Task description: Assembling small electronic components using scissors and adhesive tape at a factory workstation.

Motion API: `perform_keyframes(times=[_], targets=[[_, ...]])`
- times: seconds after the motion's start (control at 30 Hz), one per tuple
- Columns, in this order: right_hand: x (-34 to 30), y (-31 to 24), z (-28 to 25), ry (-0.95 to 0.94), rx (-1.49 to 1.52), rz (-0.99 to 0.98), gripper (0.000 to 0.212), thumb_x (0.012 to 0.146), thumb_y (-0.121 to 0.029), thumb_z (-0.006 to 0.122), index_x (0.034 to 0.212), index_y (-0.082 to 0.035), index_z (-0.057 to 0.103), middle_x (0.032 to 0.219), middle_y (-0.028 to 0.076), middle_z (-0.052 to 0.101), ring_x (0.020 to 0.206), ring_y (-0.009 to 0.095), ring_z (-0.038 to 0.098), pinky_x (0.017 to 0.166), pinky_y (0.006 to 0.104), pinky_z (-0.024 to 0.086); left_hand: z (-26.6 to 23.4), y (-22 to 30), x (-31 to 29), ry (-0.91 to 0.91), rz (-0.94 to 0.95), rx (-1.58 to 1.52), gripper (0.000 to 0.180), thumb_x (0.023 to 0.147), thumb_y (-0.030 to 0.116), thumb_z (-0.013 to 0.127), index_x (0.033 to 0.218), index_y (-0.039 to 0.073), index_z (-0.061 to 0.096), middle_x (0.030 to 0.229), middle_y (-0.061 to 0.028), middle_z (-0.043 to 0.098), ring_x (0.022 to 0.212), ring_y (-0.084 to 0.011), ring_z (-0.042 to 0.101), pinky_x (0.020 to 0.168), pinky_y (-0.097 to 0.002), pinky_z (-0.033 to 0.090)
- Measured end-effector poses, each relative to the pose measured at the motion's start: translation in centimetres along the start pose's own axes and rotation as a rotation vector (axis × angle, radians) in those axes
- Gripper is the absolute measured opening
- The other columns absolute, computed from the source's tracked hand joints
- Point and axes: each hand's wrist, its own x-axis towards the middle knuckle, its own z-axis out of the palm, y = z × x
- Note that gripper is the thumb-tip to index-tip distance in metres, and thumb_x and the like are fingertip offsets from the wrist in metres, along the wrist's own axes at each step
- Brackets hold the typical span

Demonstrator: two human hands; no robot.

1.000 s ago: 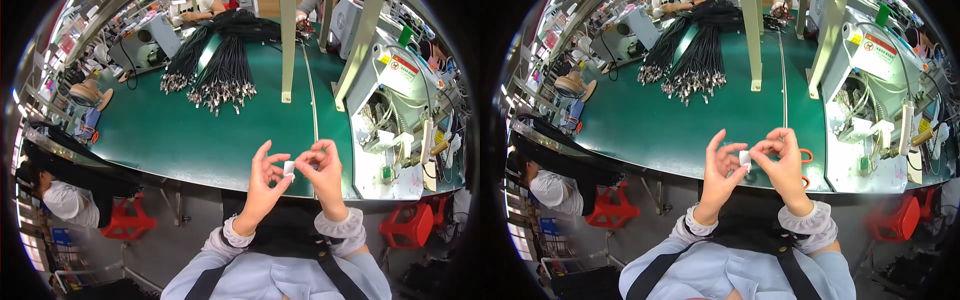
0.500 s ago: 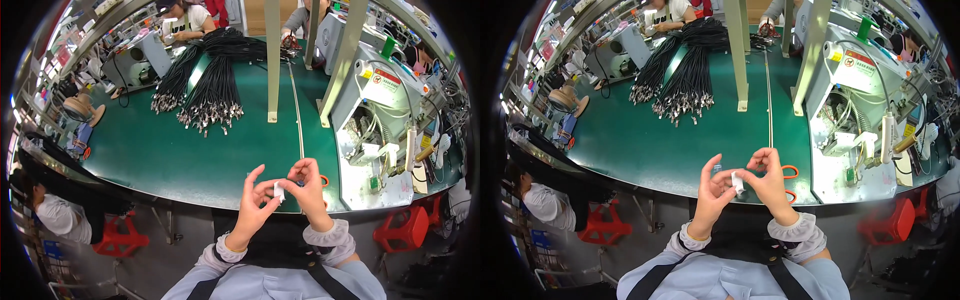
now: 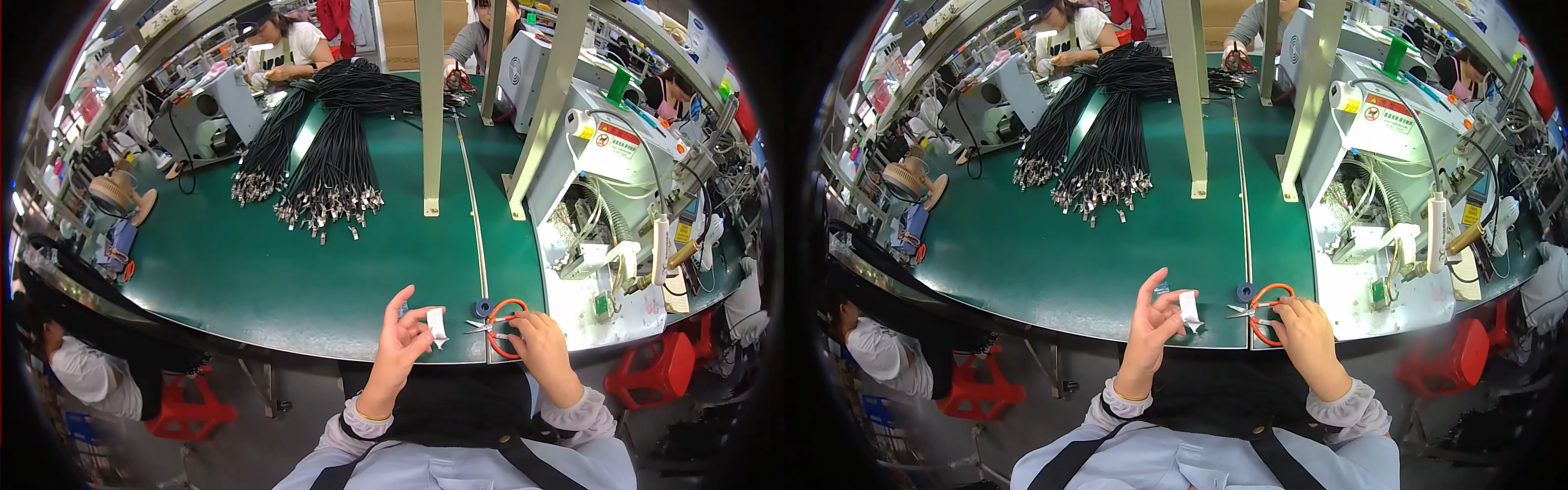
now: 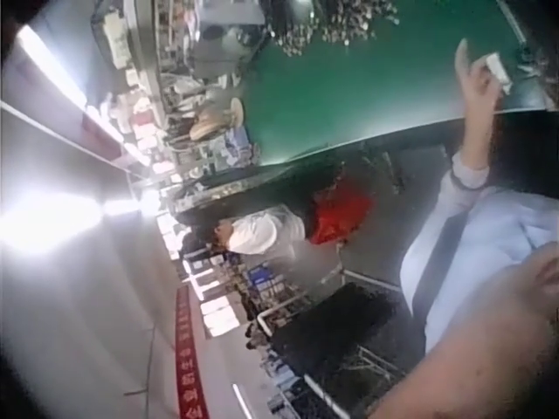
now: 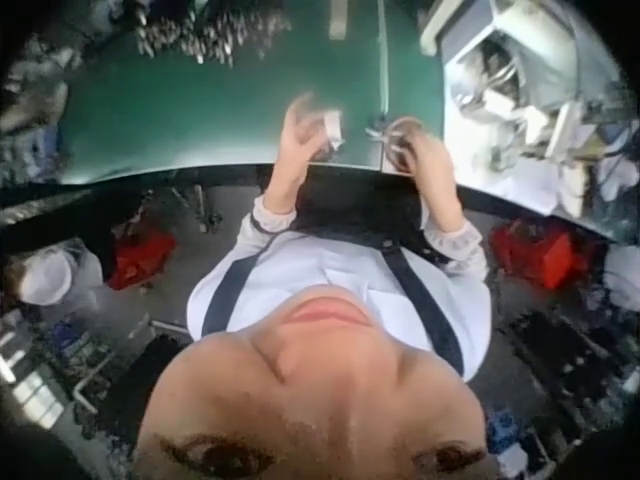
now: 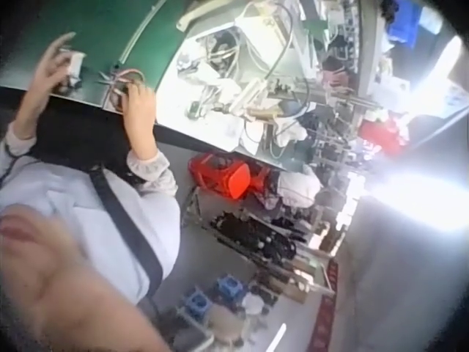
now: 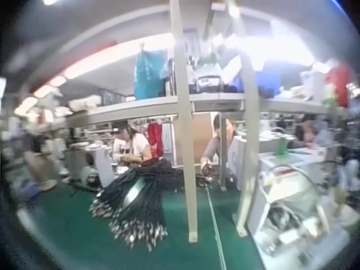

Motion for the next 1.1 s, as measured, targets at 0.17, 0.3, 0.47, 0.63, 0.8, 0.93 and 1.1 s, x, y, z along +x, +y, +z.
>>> perform_keyframes(times=[0.17,0.3,0.47,0.63,0.8,0.93,1.1], targets=[[0.6,1.3,0.8,-0.022,-0.110,-0.091,0.028,0.065,0.000,0.063,0.092,-0.005,0.058,0.095,0.010,0.058,0.090,0.028,0.056,0.078,0.0341,0.044,0.2,0.3,0.0,-0.026,-0.006,0.005,0.075,0.075,-0.008,0.058,0.138,0.008,0.020,0.116,-0.0197,0.053,0.081,-0.0146,0.057,0.071,-0.0249,0.049],[1.3,1.2,0.3,-0.079,-0.163,-0.089,0.026,0.066,0.000,0.060,0.092,-0.005,0.058,0.088,0.009,0.056,0.085,0.026,0.055,0.074,0.0351,0.044,-0.1,0.3,-0.2,-0.038,-0.005,0.015,0.082,0.071,-0.013,0.060,0.138,0.009,0.018,0.118,-0.0199,0.051,0.086,-0.0166,0.057,0.076,-0.0280,0.050],[1.7,2.0,0.4,-0.148,-0.201,-0.108,0.026,0.067,-0.001,0.058,0.092,-0.007,0.059,0.081,0.007,0.052,0.080,0.024,0.054,0.068,0.0354,0.043,0.2,0.7,-0.2,-0.043,-0.005,0.028,0.085,0.070,-0.013,0.061,0.139,0.008,0.016,0.119,-0.0206,0.049,0.090,-0.0167,0.056,0.077,-0.0285,0.051],[1.5,1.1,-0.5,-0.154,-0.096,-0.093,0.027,0.066,-0.003,0.060,0.092,-0.006,0.058,0.084,0.007,0.053,0.082,0.025,0.054,0.068,0.0356,0.044,0.1,0.7,-0.3,-0.059,0.014,0.031,0.086,0.071,-0.013,0.062,0.140,0.008,0.015,0.120,-0.0209,0.048,0.092,-0.0172,0.055,0.076,-0.0273,0.052],[1.4,1.0,-1.3,-0.202,-0.039,-0.090,0.030,0.064,-0.007,0.063,0.094,-0.006,0.057,0.084,0.007,0.053,0.083,0.025,0.054,0.069,0.0358,0.045,0.1,0.8,-0.5,-0.081,0.016,0.069,0.086,0.072,-0.012,0.061,0.140,0.008,0.013,0.122,-0.0210,0.047,0.095,-0.0178,0.054,0.075,-0.0260,0.052],[1.5,1.2,-0.8,-0.218,-0.122,-0.066,0.033,0.063,-0.008,0.065,0.095,-0.006,0.057,0.083,0.007,0.054,0.083,0.026,0.055,0.070,0.0354,0.046,0.0,0.7,-0.5,-0.100,0.016,0.086,0.086,0.072,-0.012,0.061,0.140,0.009,0.013,0.123,-0.0210,0.046,0.097,-0.0178,0.054,0.074,-0.0255,0.052],[1.5,1.4,-0.6,-0.249,-0.133,-0.017,0.031,0.062,-0.006,0.066,0.092,-0.006,0.058,0.080,0.008,0.055,0.077,0.025,0.057,0.068,0.0333,0.047,0.0,1.0,-0.5,-0.108,0.003,0.079,0.086,0.072,-0.013,0.060,0.140,0.009,0.013,0.123,-0.0208,0.046,0.097,-0.0180,0.054,0.074,-0.0251,0.052]])
